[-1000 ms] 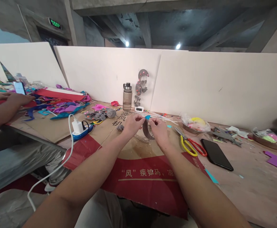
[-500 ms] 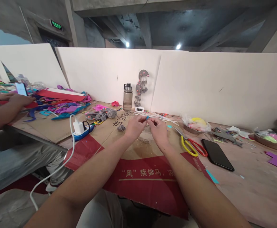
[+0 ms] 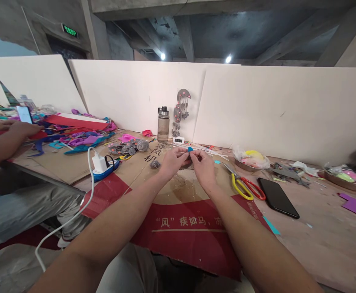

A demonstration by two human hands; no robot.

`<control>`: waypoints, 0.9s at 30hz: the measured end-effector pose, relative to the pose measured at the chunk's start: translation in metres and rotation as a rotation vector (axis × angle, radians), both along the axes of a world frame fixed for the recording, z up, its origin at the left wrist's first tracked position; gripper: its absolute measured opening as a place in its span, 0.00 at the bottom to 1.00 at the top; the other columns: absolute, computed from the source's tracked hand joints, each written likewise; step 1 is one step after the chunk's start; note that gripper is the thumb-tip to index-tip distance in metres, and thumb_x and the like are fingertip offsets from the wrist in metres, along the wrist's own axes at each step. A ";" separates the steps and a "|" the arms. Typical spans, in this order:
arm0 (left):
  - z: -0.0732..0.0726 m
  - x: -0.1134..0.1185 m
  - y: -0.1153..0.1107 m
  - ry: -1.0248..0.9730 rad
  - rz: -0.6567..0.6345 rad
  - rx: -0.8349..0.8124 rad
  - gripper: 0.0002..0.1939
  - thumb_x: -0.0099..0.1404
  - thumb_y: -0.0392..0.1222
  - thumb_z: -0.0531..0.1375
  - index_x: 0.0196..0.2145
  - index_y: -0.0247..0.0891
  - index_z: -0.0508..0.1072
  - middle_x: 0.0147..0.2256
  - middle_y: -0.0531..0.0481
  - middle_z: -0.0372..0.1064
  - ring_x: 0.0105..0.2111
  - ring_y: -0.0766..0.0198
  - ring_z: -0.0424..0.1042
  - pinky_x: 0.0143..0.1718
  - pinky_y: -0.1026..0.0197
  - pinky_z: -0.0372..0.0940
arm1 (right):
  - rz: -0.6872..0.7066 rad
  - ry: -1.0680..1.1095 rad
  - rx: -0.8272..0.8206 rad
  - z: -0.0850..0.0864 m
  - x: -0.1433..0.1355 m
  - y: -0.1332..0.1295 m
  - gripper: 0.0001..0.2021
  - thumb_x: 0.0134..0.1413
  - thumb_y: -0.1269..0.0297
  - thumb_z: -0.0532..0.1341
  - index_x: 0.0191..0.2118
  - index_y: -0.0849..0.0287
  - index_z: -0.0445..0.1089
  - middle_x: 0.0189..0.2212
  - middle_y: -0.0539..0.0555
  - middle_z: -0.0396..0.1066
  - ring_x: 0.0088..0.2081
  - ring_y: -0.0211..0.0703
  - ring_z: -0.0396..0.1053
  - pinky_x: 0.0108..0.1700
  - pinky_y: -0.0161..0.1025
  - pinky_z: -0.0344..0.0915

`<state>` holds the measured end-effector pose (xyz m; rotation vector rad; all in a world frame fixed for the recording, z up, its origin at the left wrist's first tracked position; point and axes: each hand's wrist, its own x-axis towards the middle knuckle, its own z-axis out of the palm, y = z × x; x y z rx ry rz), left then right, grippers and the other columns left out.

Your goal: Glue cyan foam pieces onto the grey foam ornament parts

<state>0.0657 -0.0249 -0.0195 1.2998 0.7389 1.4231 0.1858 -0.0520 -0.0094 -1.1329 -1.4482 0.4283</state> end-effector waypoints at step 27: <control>0.027 -0.075 0.047 -0.691 0.361 -0.146 0.11 0.63 0.31 0.59 0.23 0.38 0.65 0.23 0.55 0.68 0.28 0.72 0.73 0.45 0.65 0.72 | 0.715 -0.350 -0.384 -0.019 -0.026 -0.025 0.07 0.55 0.61 0.55 0.32 0.55 0.70 0.22 0.46 0.67 0.22 0.35 0.65 0.27 0.35 0.61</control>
